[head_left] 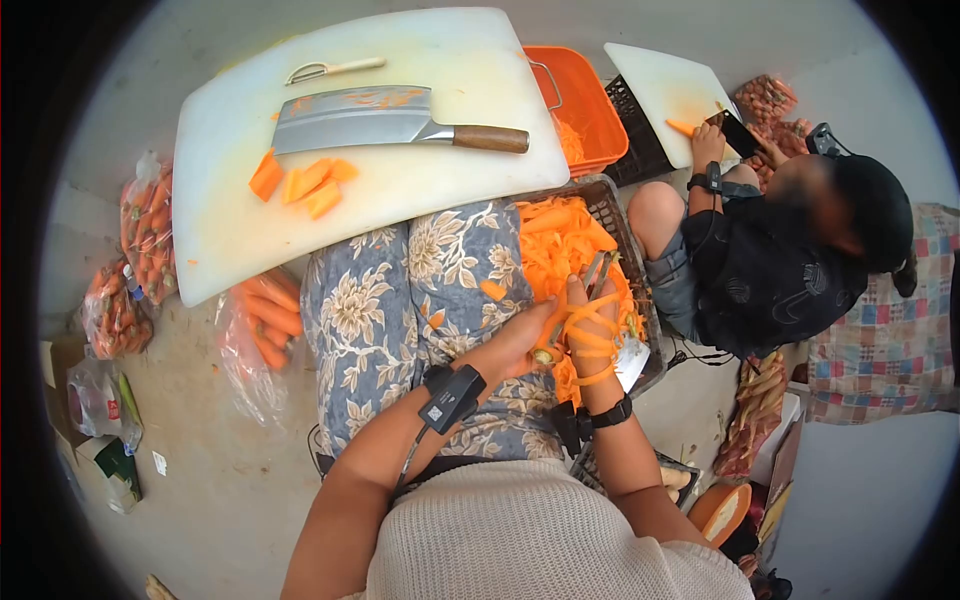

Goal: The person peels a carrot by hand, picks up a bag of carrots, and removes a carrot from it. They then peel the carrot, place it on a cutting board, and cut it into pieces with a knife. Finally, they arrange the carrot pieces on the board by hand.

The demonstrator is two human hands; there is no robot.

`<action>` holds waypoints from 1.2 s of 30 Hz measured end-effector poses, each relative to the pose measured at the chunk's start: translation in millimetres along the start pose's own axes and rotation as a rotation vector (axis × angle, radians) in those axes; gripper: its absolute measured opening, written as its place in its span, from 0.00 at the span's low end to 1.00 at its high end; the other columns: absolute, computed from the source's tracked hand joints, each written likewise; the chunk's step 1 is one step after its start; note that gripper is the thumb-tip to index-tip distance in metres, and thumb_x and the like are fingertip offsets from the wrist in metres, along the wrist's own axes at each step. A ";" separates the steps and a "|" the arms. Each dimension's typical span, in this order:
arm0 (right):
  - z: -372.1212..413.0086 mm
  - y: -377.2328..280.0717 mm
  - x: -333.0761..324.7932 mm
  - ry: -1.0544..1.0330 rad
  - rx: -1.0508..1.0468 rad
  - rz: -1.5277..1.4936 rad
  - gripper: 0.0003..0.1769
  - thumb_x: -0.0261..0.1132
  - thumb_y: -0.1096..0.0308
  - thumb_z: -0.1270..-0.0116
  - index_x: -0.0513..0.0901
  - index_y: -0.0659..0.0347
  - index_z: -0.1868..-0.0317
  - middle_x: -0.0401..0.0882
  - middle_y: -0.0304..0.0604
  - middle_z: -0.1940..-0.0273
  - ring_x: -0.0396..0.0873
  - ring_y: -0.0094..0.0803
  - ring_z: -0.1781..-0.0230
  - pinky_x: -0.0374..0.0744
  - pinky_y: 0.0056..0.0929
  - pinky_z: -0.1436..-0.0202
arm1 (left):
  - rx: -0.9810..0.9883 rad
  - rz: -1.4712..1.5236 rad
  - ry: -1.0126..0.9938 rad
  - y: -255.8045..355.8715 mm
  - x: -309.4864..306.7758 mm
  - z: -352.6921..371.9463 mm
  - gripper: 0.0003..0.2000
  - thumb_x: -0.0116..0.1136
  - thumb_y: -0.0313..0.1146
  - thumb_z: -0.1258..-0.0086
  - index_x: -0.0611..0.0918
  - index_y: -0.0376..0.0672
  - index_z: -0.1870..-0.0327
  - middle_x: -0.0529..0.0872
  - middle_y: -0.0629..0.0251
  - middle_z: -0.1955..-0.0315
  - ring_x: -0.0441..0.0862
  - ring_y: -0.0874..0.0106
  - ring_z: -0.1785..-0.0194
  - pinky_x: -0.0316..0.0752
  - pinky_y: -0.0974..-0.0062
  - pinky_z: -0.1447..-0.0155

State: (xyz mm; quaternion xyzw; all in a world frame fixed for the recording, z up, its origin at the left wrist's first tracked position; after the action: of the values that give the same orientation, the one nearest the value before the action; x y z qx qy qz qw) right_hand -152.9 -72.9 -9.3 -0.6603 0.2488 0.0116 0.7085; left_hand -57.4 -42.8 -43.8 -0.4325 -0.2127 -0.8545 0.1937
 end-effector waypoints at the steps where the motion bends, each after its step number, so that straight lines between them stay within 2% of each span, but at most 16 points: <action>1: 1.4 -8.0 -1.0 -0.003 0.039 0.052 0.16 0.63 0.62 0.42 0.69 0.65 0.66 0.67 0.39 0.74 0.67 0.26 0.74 0.67 0.27 0.72 | 0.002 -0.001 -0.009 -0.1 0.8 0.4 0.19 0.41 0.50 0.29 0.71 0.44 0.52 0.78 0.66 0.67 0.78 0.73 0.72 0.75 0.77 0.74; 5: -2.9 -6.3 -2.9 0.014 0.076 0.200 0.17 0.63 0.61 0.43 0.69 0.66 0.67 0.67 0.40 0.74 0.67 0.27 0.75 0.68 0.28 0.73 | 0.021 -0.017 -0.012 0.7 2.6 2.2 0.18 0.41 0.50 0.29 0.71 0.44 0.52 0.78 0.66 0.68 0.78 0.73 0.72 0.74 0.77 0.74; 9: -7.3 -1.3 -0.1 -0.013 0.086 0.174 0.17 0.63 0.61 0.43 0.69 0.67 0.67 0.67 0.41 0.74 0.68 0.28 0.75 0.68 0.28 0.74 | 0.016 -0.047 -0.018 1.5 0.5 5.0 0.18 0.42 0.50 0.30 0.71 0.46 0.53 0.79 0.67 0.67 0.77 0.74 0.72 0.75 0.75 0.74; 12: -8.4 -0.3 1.9 0.001 0.031 0.238 0.18 0.63 0.61 0.43 0.69 0.68 0.66 0.68 0.42 0.74 0.69 0.29 0.76 0.69 0.28 0.74 | 0.019 -0.054 0.004 3.2 4.7 8.8 0.18 0.37 0.50 0.28 0.69 0.47 0.50 0.76 0.68 0.66 0.75 0.76 0.71 0.71 0.77 0.73; 15: -10.6 3.6 3.4 0.011 -0.064 0.232 0.15 0.62 0.60 0.41 0.70 0.64 0.67 0.68 0.39 0.75 0.66 0.25 0.77 0.67 0.27 0.76 | 0.016 -0.043 -0.018 2.7 0.9 6.0 0.17 0.38 0.50 0.29 0.70 0.47 0.51 0.76 0.68 0.67 0.75 0.75 0.70 0.71 0.76 0.71; 16: -13.1 9.2 3.9 0.000 -0.042 0.242 0.15 0.62 0.60 0.41 0.70 0.63 0.67 0.68 0.38 0.75 0.67 0.25 0.77 0.67 0.26 0.76 | 0.019 -0.043 -0.021 2.2 -1.6 4.0 0.17 0.38 0.50 0.29 0.70 0.47 0.51 0.76 0.68 0.67 0.75 0.75 0.70 0.71 0.76 0.71; 18: -15.6 10.9 4.0 -0.009 -0.022 0.253 0.15 0.62 0.60 0.41 0.70 0.63 0.68 0.69 0.38 0.75 0.67 0.25 0.77 0.67 0.26 0.76 | -0.001 -0.007 -0.046 1.1 -5.5 0.2 0.17 0.41 0.49 0.29 0.70 0.47 0.52 0.79 0.65 0.67 0.80 0.73 0.71 0.77 0.73 0.73; 21: -19.9 5.9 4.1 -0.029 0.044 0.249 0.15 0.62 0.60 0.41 0.70 0.64 0.68 0.69 0.39 0.75 0.68 0.25 0.76 0.68 0.26 0.75 | -0.005 -0.017 -0.076 0.2 -6.6 -1.3 0.17 0.41 0.49 0.29 0.70 0.45 0.53 0.79 0.63 0.69 0.79 0.72 0.73 0.76 0.74 0.75; 23: -31.3 8.6 -2.9 0.033 0.068 0.197 0.16 0.62 0.59 0.41 0.70 0.65 0.69 0.69 0.39 0.75 0.68 0.25 0.77 0.68 0.26 0.76 | -0.030 -0.033 -0.052 -4.4 -3.9 3.5 0.17 0.40 0.48 0.29 0.70 0.43 0.54 0.79 0.62 0.71 0.79 0.72 0.74 0.75 0.74 0.76; 24: -35.1 3.3 -6.5 0.081 -0.027 0.387 0.17 0.62 0.59 0.41 0.70 0.66 0.71 0.69 0.38 0.77 0.67 0.27 0.81 0.68 0.27 0.78 | -0.054 -0.047 -0.025 -5.2 -2.8 6.6 0.17 0.40 0.48 0.29 0.70 0.42 0.55 0.79 0.62 0.73 0.78 0.71 0.75 0.74 0.75 0.76; 25: -38.6 6.5 -6.5 0.079 -0.030 0.385 0.17 0.62 0.59 0.41 0.70 0.66 0.71 0.69 0.38 0.77 0.67 0.27 0.81 0.68 0.27 0.78 | -0.049 -0.047 -0.026 -4.7 -2.0 7.6 0.17 0.40 0.48 0.29 0.70 0.42 0.55 0.79 0.62 0.73 0.78 0.71 0.75 0.74 0.75 0.76; 27: -43.5 20.5 -3.7 0.016 0.165 0.228 0.18 0.62 0.57 0.42 0.70 0.66 0.72 0.68 0.39 0.79 0.67 0.29 0.83 0.67 0.28 0.79 | -0.055 -0.046 -0.033 -5.3 -1.4 8.3 0.18 0.40 0.48 0.29 0.70 0.40 0.56 0.78 0.62 0.75 0.77 0.71 0.77 0.73 0.75 0.77; 31: -45.9 22.1 -2.9 -0.070 0.179 0.156 0.18 0.62 0.57 0.42 0.72 0.65 0.73 0.67 0.39 0.81 0.67 0.28 0.83 0.66 0.28 0.80 | -0.064 -0.055 -0.084 -4.9 -4.1 6.8 0.19 0.41 0.49 0.29 0.70 0.40 0.56 0.77 0.62 0.75 0.77 0.71 0.77 0.74 0.75 0.76; 33: -51.4 22.1 -1.8 -0.040 0.305 0.154 0.18 0.61 0.56 0.41 0.73 0.64 0.76 0.66 0.39 0.82 0.66 0.28 0.84 0.65 0.28 0.82 | -0.075 -0.059 -0.023 -4.8 -2.8 7.4 0.19 0.43 0.50 0.30 0.70 0.40 0.56 0.77 0.61 0.74 0.77 0.70 0.76 0.73 0.76 0.77; 34: -56.3 21.0 -4.0 -0.029 0.317 0.267 0.18 0.60 0.56 0.41 0.73 0.63 0.77 0.66 0.38 0.83 0.64 0.28 0.87 0.64 0.29 0.83 | -0.076 -0.058 -0.018 -4.5 -1.3 8.7 0.19 0.43 0.50 0.30 0.70 0.40 0.56 0.77 0.61 0.74 0.77 0.70 0.76 0.73 0.76 0.77; 36: -66.0 40.1 -8.3 -0.021 0.388 0.225 0.19 0.60 0.57 0.41 0.71 0.64 0.80 0.66 0.41 0.84 0.66 0.29 0.85 0.66 0.31 0.80 | -0.094 -0.081 -0.016 -4.8 1.2 11.6 0.20 0.44 0.51 0.31 0.69 0.41 0.55 0.77 0.61 0.73 0.78 0.70 0.75 0.73 0.76 0.76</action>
State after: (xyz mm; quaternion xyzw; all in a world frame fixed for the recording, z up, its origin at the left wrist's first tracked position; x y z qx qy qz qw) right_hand -196.2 -127.3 -43.8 -0.4796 0.3109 0.0493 0.8191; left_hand -52.9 -32.9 -37.6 -0.4391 -0.1911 -0.8672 0.1365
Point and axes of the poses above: each hand's wrist, its own z-axis away from the middle knuckle, its own x-axis out of the palm, y = z × x, the point moved 3 cm from there along -z, towards the middle knuckle
